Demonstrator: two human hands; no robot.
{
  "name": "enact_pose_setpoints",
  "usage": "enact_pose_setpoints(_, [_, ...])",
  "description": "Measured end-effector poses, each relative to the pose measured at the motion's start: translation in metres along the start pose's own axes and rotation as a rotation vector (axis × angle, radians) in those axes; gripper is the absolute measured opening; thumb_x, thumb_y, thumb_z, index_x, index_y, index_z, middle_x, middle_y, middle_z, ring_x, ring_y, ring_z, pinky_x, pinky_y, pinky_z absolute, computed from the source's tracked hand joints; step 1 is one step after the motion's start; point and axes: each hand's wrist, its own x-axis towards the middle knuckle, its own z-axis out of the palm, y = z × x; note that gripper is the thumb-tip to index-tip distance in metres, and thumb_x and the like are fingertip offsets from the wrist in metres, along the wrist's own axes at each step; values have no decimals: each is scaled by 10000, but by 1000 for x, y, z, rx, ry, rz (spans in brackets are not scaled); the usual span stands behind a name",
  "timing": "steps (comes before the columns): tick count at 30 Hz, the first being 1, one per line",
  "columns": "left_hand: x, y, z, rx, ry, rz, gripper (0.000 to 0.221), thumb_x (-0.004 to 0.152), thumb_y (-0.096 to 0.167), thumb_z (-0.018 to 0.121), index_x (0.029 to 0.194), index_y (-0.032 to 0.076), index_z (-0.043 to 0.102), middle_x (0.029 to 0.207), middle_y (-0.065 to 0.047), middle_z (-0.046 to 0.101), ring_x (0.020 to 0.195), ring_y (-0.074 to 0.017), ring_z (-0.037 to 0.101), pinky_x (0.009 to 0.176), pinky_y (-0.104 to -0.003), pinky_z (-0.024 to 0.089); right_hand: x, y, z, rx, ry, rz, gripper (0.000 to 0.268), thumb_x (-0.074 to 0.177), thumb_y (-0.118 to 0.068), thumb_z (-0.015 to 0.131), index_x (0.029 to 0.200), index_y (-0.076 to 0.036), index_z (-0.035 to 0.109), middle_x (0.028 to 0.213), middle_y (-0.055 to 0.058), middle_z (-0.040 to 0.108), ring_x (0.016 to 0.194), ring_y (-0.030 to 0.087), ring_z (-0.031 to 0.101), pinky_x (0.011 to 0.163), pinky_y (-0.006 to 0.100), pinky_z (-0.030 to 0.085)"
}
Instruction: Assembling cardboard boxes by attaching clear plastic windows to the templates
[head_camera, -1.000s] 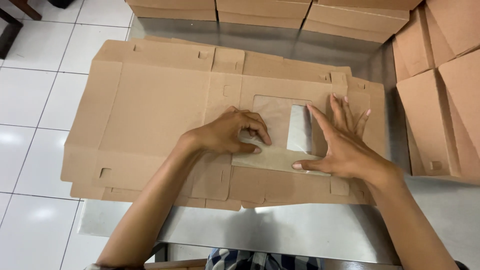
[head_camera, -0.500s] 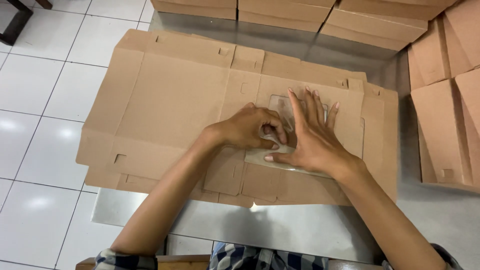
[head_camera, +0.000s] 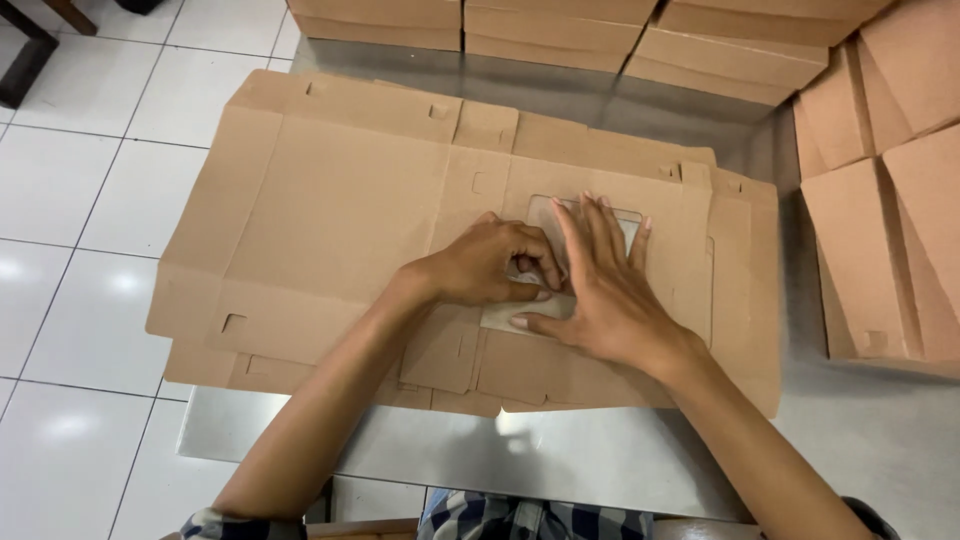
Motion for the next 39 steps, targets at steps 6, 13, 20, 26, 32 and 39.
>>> enact_pose_setpoints(6, [-1,4,0,54,-56,-147,59,867,279,787,921,291,768,1002,151,722,846,-52,665,983,-309,265,-53,58,-37,139,-124,181,1210,734,-642,745,1632,-201,64,1716,155,-105,1578,326,-160,1198,603,-85])
enact_pose_setpoints(13, [-1,9,-1,55,-61,-164,78,863,231,798,913,281,765,985,145,712,820,-56,624,983,-294,287,-89,93,-40,199,2,185,1169,691,-511,818,1619,-215,171,1721,105,61,1592,271,9,1230,538,-32])
enact_pose_setpoints(20, [1,11,1,65,-32,-121,66,861,213,801,873,263,759,914,140,701,748,-64,573,923,-274,321,-80,85,-28,130,74,141,1189,690,-634,770,1627,-203,176,1696,191,81,1586,309,-16,1202,608,-84])
enact_pose_setpoints(26, [3,9,1,99,-30,-150,46,862,270,790,871,286,749,931,149,699,800,-60,616,943,-303,290,-46,64,-24,69,-34,121,1368,667,-677,823,1634,-150,11,1703,209,-56,1576,328,-112,1188,612,-125])
enact_pose_setpoints(32, [4,4,3,131,-34,-148,28,855,308,777,857,312,749,923,145,711,813,-70,644,914,-320,316,-21,39,-20,75,-100,146,1419,631,-703,845,1635,-172,-6,1703,198,-87,1575,334,-131,1189,610,-121])
enact_pose_setpoints(39, [6,9,3,154,-43,-176,20,849,314,761,843,317,741,982,143,750,941,-92,685,930,-366,317,4,16,-3,62,-31,15,1442,649,-724,847,1630,-129,-27,1696,243,-21,1573,381,-72,1180,650,-90])
